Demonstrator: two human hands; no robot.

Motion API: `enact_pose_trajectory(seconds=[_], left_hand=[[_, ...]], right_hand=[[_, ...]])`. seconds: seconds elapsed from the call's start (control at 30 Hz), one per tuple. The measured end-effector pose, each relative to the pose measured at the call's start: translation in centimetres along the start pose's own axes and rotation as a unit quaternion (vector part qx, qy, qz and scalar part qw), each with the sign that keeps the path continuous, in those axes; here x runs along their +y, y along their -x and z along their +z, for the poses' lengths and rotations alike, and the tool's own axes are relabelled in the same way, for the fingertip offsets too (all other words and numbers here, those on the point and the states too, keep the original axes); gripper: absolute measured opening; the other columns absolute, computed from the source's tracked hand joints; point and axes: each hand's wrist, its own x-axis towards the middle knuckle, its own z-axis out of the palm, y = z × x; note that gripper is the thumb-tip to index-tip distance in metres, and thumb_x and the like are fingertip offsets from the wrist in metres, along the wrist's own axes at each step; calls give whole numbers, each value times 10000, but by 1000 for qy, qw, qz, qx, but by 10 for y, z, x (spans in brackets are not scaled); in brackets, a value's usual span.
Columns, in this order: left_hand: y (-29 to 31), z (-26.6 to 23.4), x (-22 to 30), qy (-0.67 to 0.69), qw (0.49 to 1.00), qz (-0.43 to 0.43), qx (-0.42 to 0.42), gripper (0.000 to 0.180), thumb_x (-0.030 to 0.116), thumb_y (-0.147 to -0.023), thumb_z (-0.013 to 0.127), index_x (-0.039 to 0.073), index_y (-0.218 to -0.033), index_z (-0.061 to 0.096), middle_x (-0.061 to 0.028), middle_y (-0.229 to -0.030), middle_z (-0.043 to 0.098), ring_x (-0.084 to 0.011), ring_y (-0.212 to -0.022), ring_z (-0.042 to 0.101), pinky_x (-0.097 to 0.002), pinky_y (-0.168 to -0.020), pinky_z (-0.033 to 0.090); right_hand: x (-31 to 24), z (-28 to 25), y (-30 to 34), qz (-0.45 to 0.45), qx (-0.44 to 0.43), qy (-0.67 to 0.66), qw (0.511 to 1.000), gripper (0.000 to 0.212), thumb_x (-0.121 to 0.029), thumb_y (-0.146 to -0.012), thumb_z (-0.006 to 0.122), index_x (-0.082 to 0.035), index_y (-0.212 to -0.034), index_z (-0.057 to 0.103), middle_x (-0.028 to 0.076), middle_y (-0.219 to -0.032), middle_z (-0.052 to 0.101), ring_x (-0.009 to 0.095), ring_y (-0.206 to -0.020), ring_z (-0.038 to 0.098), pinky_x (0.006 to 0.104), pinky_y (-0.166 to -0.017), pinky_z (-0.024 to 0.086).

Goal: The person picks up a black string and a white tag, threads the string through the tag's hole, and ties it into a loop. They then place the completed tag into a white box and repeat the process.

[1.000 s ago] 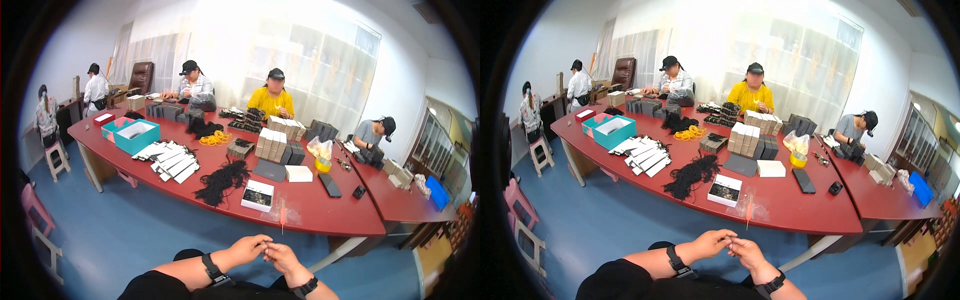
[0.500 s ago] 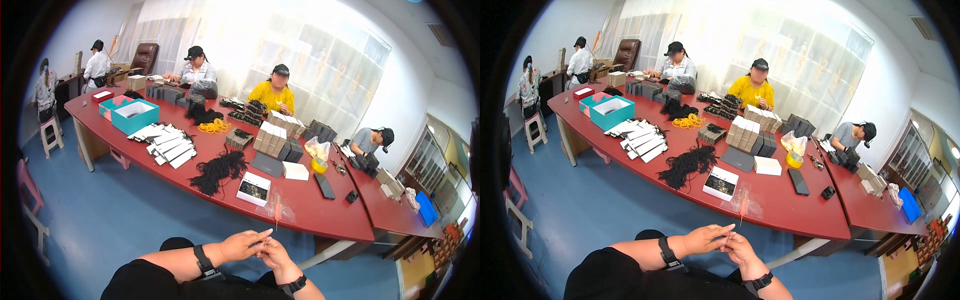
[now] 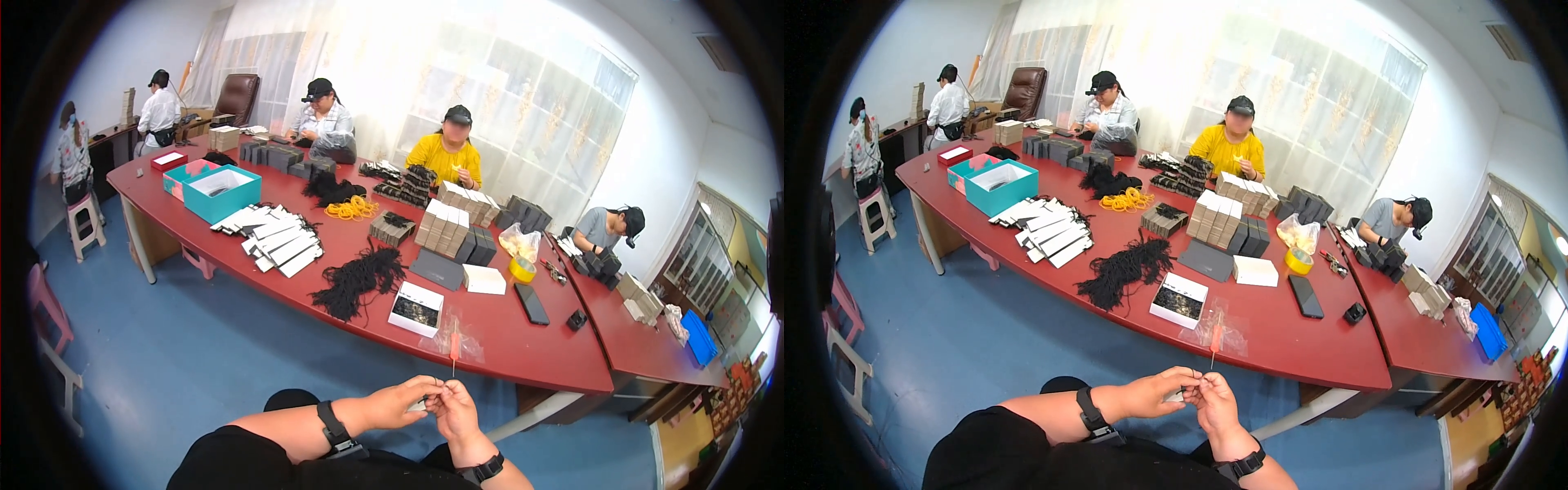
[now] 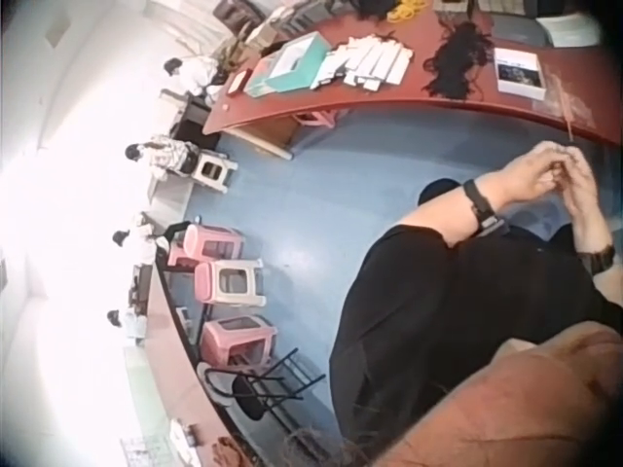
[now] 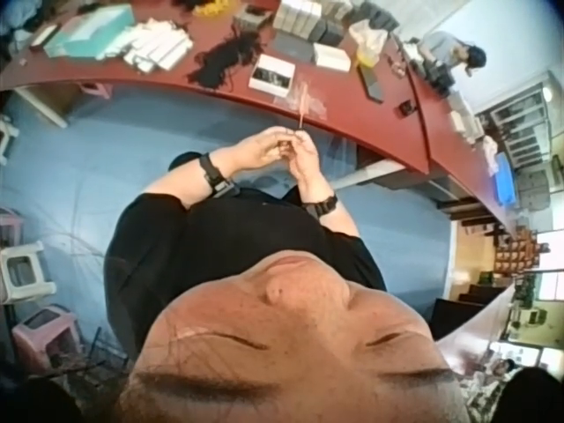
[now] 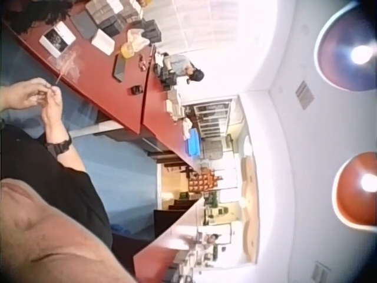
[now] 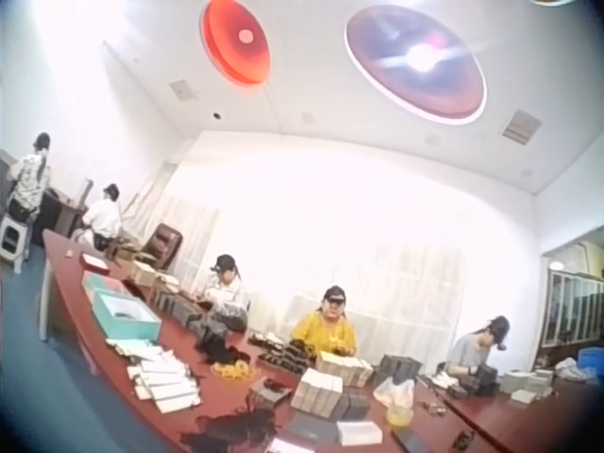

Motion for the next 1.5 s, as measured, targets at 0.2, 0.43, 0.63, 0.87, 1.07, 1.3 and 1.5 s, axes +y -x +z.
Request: enact_pose_trajectory(seconds=[0.2,0.43,0.63,0.87,1.07,1.3,1.5], left_hand=[[1,-3,4,7,999,-26,42,448,52,-776,630,68,-1192,465,-118,-1125,489,-286,-1052,525,-336,-878,444],[1,-8,8,7,999,-46,29,349,116,-805,628,53,-1120,492,-111,-1007,479,-258,-970,522,-324,-850,439],[3,-6,0,7,996,-87,-16,306,209,-900,553,79,-1175,520,-129,-1055,497,-256,-997,514,-331,-870,424],[0,-34,28,67,949,-224,-213,410,297,-962,446,80,-1310,437,-161,-1268,502,-280,-1189,481,-358,-978,383],[-30,-107,69,-149,973,-83,-156,462,299,-924,467,95,-1335,411,-190,-1167,571,-347,-1073,552,-407,-916,438],[-68,-270,16,-390,859,-326,57,458,248,-862,567,155,-1298,461,-183,-1044,628,-323,-986,598,-416,-840,463],[-39,-290,-45,-599,754,-255,84,476,304,-741,708,79,-1138,574,-170,-1062,573,-316,-1036,541,-399,-896,445]], right_hand=[[-5,-2,2,-109,42,10,993,42,-104,-936,494,-70,-957,485,131,-835,630,217,-726,634,324,-686,536],[-28,-8,-2,-188,44,8,981,92,-133,-917,546,-76,-952,483,142,-811,629,207,-663,615,307,-632,527],[-40,1,2,-302,-23,113,946,117,-128,-904,569,-60,-947,483,164,-791,625,223,-670,612,313,-595,525],[-57,-6,-10,-250,9,115,961,119,-107,-895,574,-28,-929,492,162,-777,623,213,-672,609,309,-603,518],[-110,9,-30,-221,21,412,884,113,-102,-887,574,3,-846,570,94,-777,638,140,-729,594,267,-696,486],[-140,-37,-70,-106,75,339,932,108,-106,-892,564,-4,-897,599,52,-834,629,106,-790,572,250,-781,454],[-145,-35,-81,-71,8,378,923,133,-148,-892,575,-25,-934,603,17,-871,606,91,-813,556,225,-746,440]])
